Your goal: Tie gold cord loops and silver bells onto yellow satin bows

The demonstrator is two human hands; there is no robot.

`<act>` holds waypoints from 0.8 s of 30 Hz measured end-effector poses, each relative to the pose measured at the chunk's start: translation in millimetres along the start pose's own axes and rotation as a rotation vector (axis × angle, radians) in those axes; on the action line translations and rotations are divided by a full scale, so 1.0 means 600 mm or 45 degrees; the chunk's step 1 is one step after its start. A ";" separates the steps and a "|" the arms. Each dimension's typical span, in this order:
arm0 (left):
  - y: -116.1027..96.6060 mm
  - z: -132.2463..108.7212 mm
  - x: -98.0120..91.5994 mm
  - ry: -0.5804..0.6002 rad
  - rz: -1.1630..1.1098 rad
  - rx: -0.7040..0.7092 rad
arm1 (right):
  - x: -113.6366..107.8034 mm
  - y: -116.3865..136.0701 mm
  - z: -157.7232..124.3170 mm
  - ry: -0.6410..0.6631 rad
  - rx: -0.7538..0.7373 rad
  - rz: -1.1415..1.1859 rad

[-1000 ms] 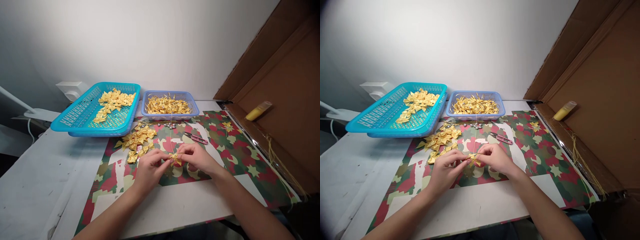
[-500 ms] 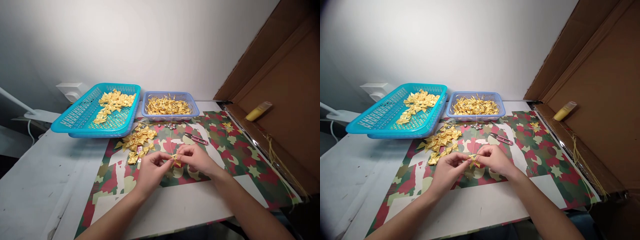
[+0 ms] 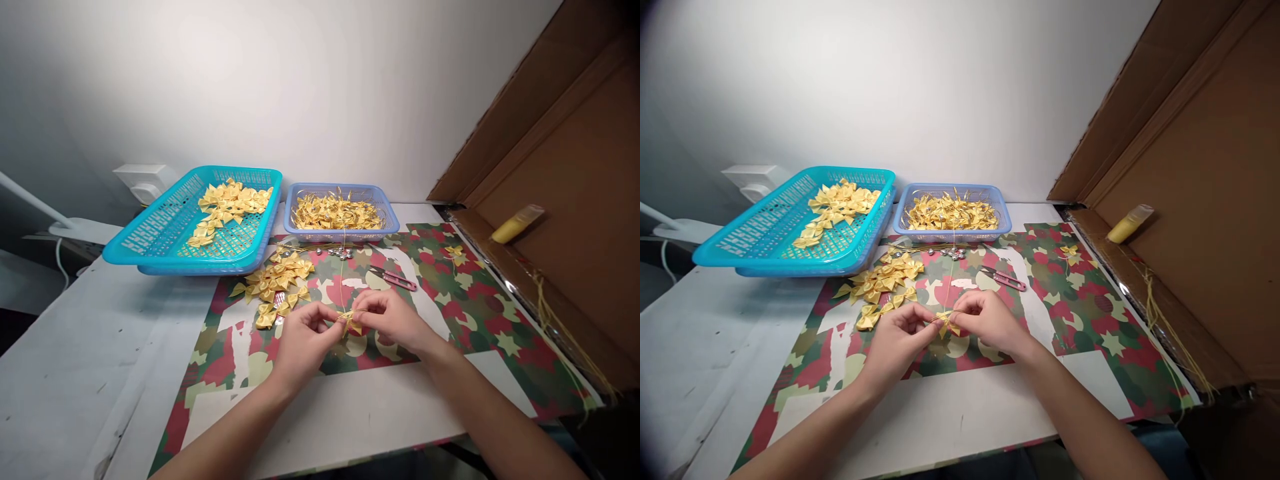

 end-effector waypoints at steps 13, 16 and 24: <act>-0.004 -0.003 -0.004 0.025 0.150 0.124 | 0.005 0.003 0.001 0.002 -0.010 0.065; -0.017 -0.004 -0.011 -0.035 0.381 0.378 | 0.005 0.004 0.000 0.005 0.010 0.113; -0.028 -0.005 -0.010 -0.109 0.587 0.601 | 0.003 0.004 -0.001 0.021 0.008 0.113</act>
Point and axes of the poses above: each hand's wrist, its own z-axis towards the middle knuckle, its own x-axis out of the palm, y = z × x, the point moved 3 cm from there along z, towards the middle knuckle, and after that the axes turned 10 degrees about z, right-handed, at the moved point
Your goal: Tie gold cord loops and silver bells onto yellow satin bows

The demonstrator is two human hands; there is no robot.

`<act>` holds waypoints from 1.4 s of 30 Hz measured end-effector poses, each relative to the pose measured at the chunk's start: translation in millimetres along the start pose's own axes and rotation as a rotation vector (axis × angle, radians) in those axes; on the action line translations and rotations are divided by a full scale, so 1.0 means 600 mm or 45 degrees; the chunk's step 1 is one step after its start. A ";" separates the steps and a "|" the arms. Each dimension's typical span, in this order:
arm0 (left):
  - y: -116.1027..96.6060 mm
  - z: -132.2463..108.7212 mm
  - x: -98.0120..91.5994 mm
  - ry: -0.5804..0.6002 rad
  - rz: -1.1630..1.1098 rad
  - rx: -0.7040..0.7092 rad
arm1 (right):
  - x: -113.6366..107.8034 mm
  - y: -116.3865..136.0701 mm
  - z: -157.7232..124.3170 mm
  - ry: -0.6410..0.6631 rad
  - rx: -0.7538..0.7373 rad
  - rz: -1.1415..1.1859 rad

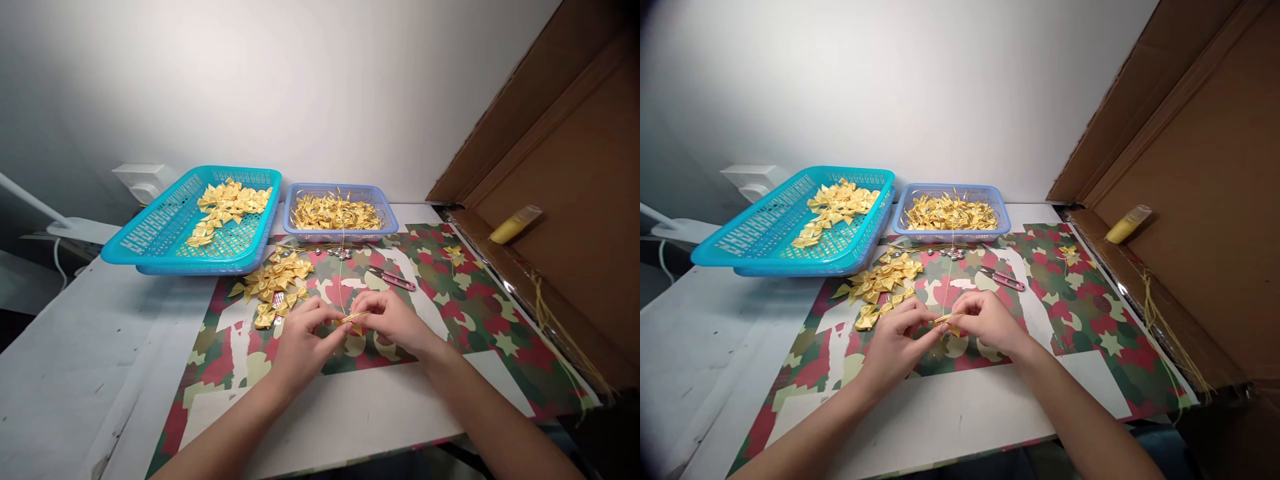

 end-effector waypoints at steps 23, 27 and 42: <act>0.021 -0.001 0.029 0.340 -0.803 -0.600 | -0.008 -0.014 0.002 -0.031 0.048 0.041; 0.014 -0.001 0.034 0.461 -1.019 -0.729 | -0.010 -0.017 0.003 -0.021 0.062 0.061; 0.014 -0.003 0.032 0.387 -1.016 -0.811 | 0.000 -0.013 0.004 -0.086 -0.174 0.029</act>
Point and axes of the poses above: each hand's wrist, its own z-axis towards the middle knuckle, its own x-axis out of the palm, y = z × x, the point moved 3 cm from there along z, towards the middle knuckle, and after that the axes turned 10 degrees about z, right-handed, at the moved point
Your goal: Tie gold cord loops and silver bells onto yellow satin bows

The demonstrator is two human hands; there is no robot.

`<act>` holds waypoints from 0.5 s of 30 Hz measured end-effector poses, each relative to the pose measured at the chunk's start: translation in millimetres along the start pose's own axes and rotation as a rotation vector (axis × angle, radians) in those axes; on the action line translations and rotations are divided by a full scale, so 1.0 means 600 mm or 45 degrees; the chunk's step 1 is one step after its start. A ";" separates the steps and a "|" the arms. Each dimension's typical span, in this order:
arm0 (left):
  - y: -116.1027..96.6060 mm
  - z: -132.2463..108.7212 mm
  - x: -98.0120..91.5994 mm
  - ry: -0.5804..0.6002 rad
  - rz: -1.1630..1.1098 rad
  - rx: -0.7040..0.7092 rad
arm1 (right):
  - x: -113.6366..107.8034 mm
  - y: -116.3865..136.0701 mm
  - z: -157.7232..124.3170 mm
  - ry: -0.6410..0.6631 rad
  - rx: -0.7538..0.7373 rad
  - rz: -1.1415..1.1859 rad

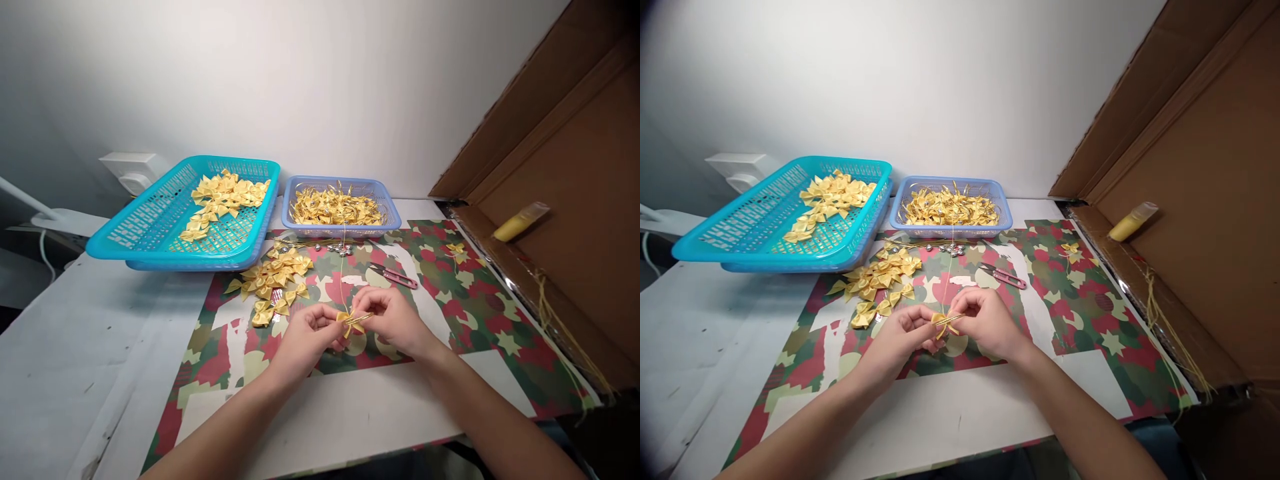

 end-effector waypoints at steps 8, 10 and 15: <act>-0.004 0.001 0.001 -0.070 0.014 0.016 | 0.000 -0.007 0.001 0.009 -0.123 0.006; -0.006 0.000 0.001 -0.085 0.053 0.015 | 0.001 -0.009 0.002 0.014 -0.125 0.011; -0.006 -0.002 0.000 -0.081 0.140 -0.009 | 0.002 -0.011 0.001 0.002 -0.154 0.022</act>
Point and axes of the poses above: each hand's wrist, its own z-axis towards the middle knuckle, its own x-axis out of the palm, y = z × x, the point moved 3 cm from there along z, towards the middle knuckle, and after that the axes turned 10 degrees about z, right-handed, at the moved point
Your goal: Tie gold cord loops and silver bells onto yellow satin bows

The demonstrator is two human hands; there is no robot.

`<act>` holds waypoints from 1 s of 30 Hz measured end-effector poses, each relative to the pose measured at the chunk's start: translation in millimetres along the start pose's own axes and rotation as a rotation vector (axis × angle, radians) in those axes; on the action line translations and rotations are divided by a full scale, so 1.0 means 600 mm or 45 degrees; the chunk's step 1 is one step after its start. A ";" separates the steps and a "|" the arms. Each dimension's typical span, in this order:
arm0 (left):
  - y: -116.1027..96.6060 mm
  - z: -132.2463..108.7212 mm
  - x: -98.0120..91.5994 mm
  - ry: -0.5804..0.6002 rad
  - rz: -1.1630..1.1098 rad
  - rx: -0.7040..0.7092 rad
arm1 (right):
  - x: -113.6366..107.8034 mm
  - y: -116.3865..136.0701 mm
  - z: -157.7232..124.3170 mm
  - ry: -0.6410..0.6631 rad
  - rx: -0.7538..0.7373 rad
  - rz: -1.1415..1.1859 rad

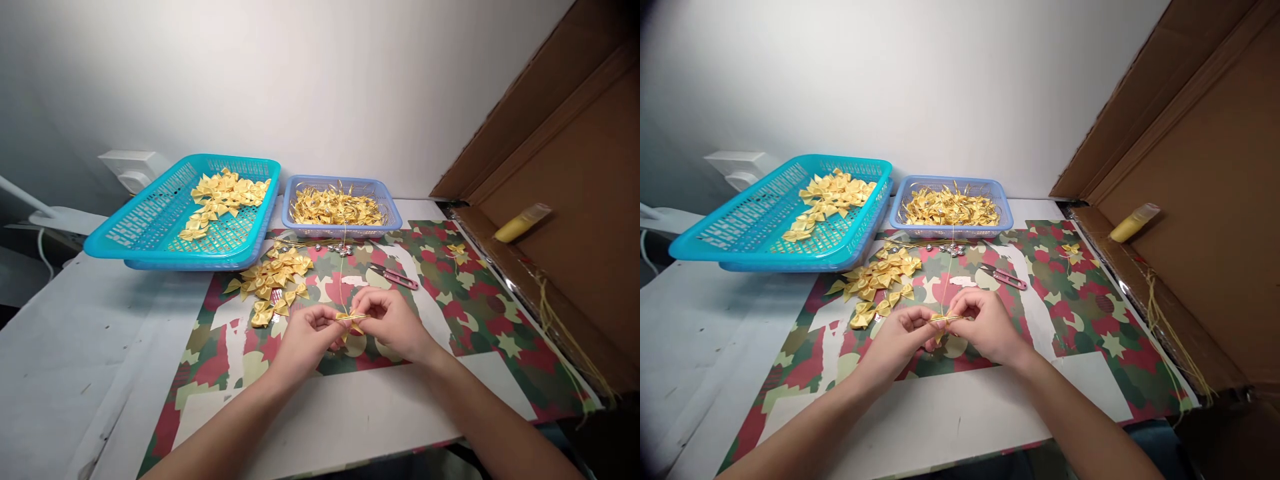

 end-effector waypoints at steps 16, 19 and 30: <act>0.002 0.002 -0.003 0.003 0.071 0.251 | -0.023 0.043 -0.007 0.162 0.004 -0.305; 0.006 0.003 -0.004 -0.036 0.063 0.234 | -0.031 0.085 -0.035 0.120 -0.207 -0.465; 0.009 0.008 -0.002 -0.109 0.131 0.246 | 0.060 0.053 -0.056 -0.163 -0.580 -1.269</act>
Point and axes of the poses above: each hand's wrist, its own z-axis towards the middle knuckle, its own x-axis out of the palm, y = z × x, the point moved 3 cm from there along z, towards the middle knuckle, and after that the axes turned 10 degrees about z, right-handed, at the moved point
